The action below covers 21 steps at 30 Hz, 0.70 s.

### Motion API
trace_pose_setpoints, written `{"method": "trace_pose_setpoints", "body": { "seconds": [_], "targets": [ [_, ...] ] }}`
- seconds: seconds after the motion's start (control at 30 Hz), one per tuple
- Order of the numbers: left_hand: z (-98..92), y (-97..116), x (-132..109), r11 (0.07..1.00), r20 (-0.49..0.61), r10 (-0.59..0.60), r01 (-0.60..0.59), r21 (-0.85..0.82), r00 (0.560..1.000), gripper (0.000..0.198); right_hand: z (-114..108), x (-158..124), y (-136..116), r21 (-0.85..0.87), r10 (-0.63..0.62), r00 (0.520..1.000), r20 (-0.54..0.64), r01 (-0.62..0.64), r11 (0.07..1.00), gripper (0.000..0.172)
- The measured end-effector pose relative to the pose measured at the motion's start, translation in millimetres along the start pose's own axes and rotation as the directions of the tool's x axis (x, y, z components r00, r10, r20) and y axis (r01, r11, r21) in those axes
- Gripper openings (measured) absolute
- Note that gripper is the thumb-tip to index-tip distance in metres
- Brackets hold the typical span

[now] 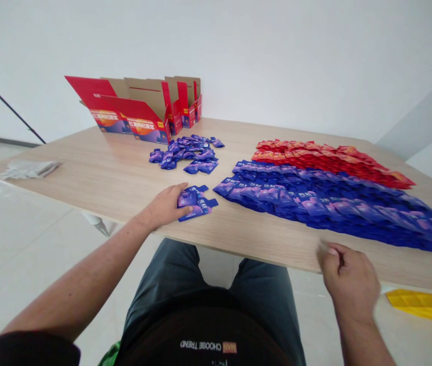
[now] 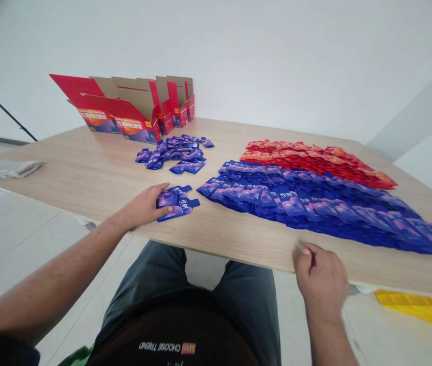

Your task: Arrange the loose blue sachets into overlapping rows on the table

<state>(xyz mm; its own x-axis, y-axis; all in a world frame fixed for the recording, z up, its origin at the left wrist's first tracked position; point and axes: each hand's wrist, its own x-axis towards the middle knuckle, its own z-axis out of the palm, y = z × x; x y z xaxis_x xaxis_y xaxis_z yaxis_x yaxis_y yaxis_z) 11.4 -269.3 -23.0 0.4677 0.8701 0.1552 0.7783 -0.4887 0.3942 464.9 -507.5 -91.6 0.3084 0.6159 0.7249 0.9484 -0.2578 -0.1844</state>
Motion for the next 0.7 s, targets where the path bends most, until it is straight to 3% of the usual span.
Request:
{"method": "trace_pose_setpoints", "body": {
  "seconds": [0.27, 0.4, 0.53, 0.7],
  "targets": [
    [-26.1, -33.2, -5.1, 0.988, -0.023, -0.151, 0.151, 0.010, 0.988, 0.096, 0.0, -0.5, -1.8, -0.004, -0.006, 1.000, -0.026, 0.006, 1.000, 0.038],
    [-37.3, -50.1, -11.8, 0.983, 0.041, -0.184, 0.183, 0.035, 0.982, 0.087, -0.6, 0.0, -3.6, -0.004, -0.013, 0.999, -0.029, 0.013, 1.000, 0.040],
    [-40.4, -53.6, -15.3, 0.988, 0.079, -0.153, 0.154, -0.003, 0.985, 0.078, -2.1, 0.5, -4.9, -0.002, -0.011, 0.999, -0.033, 0.011, 1.000, 0.040],
    [-41.6, -50.8, -18.0, 0.951, 0.015, -0.293, 0.293, -0.102, 0.956, 0.064, -2.4, 0.0, -6.4, 0.000, 0.001, 1.000, -0.021, -0.001, 1.000, 0.039]
  ]
}}
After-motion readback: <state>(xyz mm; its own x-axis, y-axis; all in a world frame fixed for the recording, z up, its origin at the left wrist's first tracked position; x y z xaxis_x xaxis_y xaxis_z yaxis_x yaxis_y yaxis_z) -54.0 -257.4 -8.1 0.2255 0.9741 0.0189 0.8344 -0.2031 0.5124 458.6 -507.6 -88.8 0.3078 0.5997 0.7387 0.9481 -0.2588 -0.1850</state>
